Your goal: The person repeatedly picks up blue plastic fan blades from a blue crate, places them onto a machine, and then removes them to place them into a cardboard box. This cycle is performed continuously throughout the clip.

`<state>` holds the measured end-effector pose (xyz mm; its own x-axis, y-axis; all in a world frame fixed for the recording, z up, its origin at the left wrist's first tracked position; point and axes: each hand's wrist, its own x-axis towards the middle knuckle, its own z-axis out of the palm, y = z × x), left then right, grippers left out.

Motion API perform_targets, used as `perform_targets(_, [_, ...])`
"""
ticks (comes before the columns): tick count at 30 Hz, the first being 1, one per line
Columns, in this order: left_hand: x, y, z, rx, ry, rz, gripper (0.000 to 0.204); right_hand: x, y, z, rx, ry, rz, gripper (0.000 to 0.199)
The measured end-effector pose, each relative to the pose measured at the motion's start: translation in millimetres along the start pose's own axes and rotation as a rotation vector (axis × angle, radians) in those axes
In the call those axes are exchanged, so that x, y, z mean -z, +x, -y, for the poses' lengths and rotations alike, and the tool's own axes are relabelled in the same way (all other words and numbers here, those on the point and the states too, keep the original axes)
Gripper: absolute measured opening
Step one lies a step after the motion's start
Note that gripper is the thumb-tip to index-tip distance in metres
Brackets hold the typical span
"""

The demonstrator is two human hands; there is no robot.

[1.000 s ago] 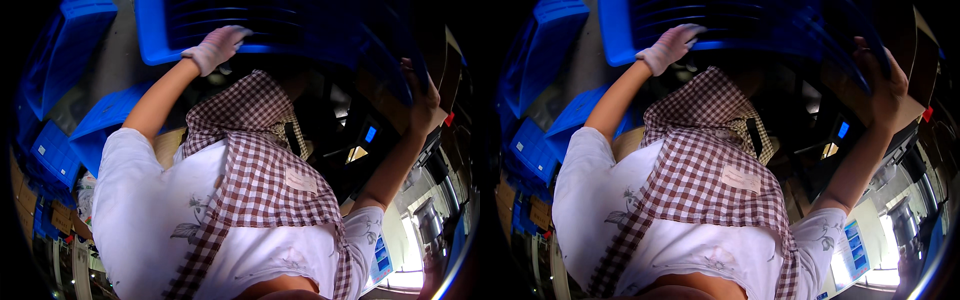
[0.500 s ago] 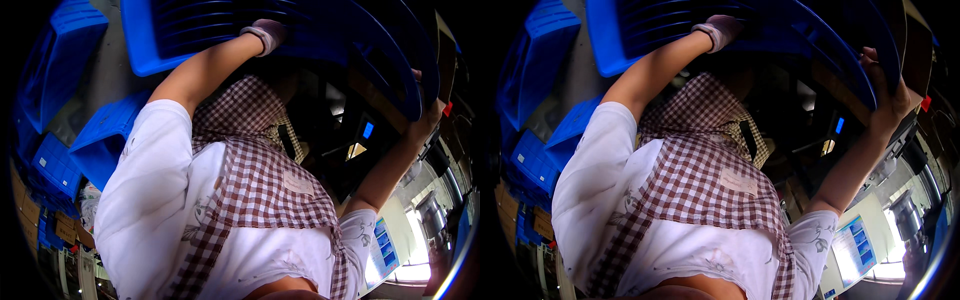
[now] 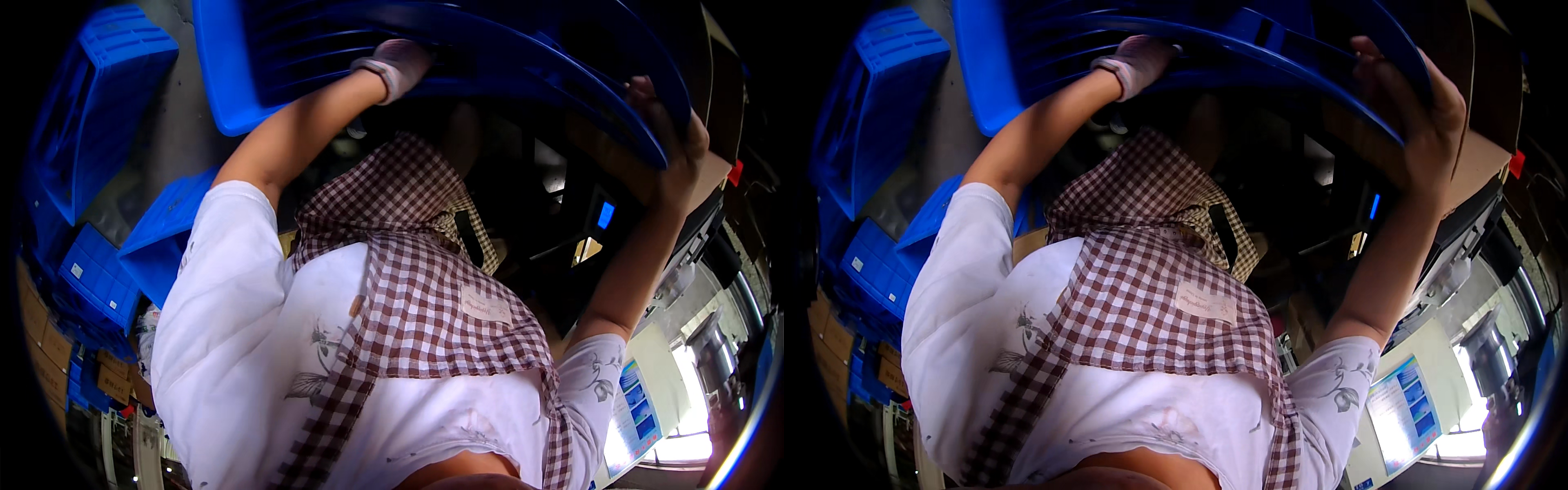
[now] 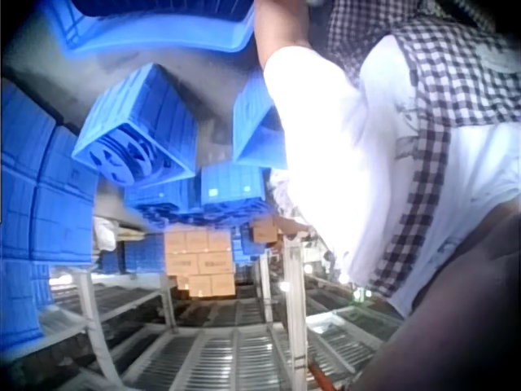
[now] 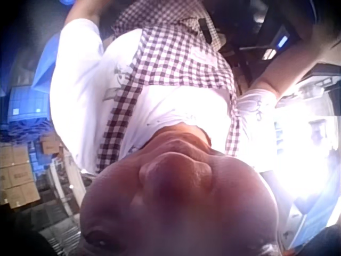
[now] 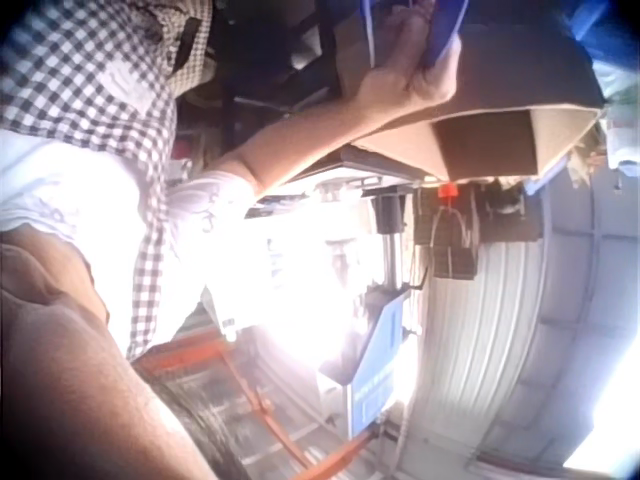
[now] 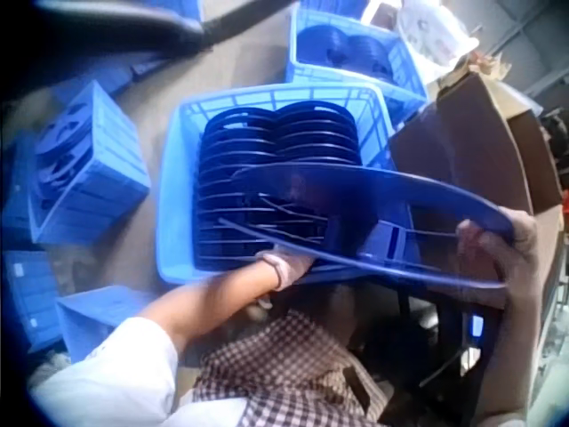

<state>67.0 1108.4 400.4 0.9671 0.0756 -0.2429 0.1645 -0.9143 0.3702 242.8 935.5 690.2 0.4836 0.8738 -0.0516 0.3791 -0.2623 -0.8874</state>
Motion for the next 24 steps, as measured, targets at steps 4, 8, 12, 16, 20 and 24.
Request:
perform_targets(4, [-0.1,4.8,-47.6,-0.008,-0.157,-0.025,0.019,-0.1,25.4,-9.8,0.032,0.024,-0.072,0.018])
perform_targets(8, [33.0,33.5,-94.4,0.232,-0.416,0.201,0.03,2.1,38.1,-7.8,0.025,0.094,-0.114,0.019])
perform_targets(12, [23.8,63.5,-102.1,0.102,-0.417,0.172,0.028,26.2,59.4,-28.8,-0.001,0.13,0.101,0.027])
perform_targets(16, [34.5,64.7,-113.6,0.043,-0.446,0.15,0.035,9.6,95.2,-53.6,0.118,0.176,0.457,0.023])
perform_targets(20, [34.6,64.5,-119.1,0.056,-0.499,0.087,0.052,-70.4,107.2,-13.2,-0.136,0.181,0.255,0.02])
perform_targets(24, [26.4,66.6,-123.9,0.038,-0.385,0.167,0.053,-75.5,124.9,-21.4,-0.2,0.141,0.292,0.016])
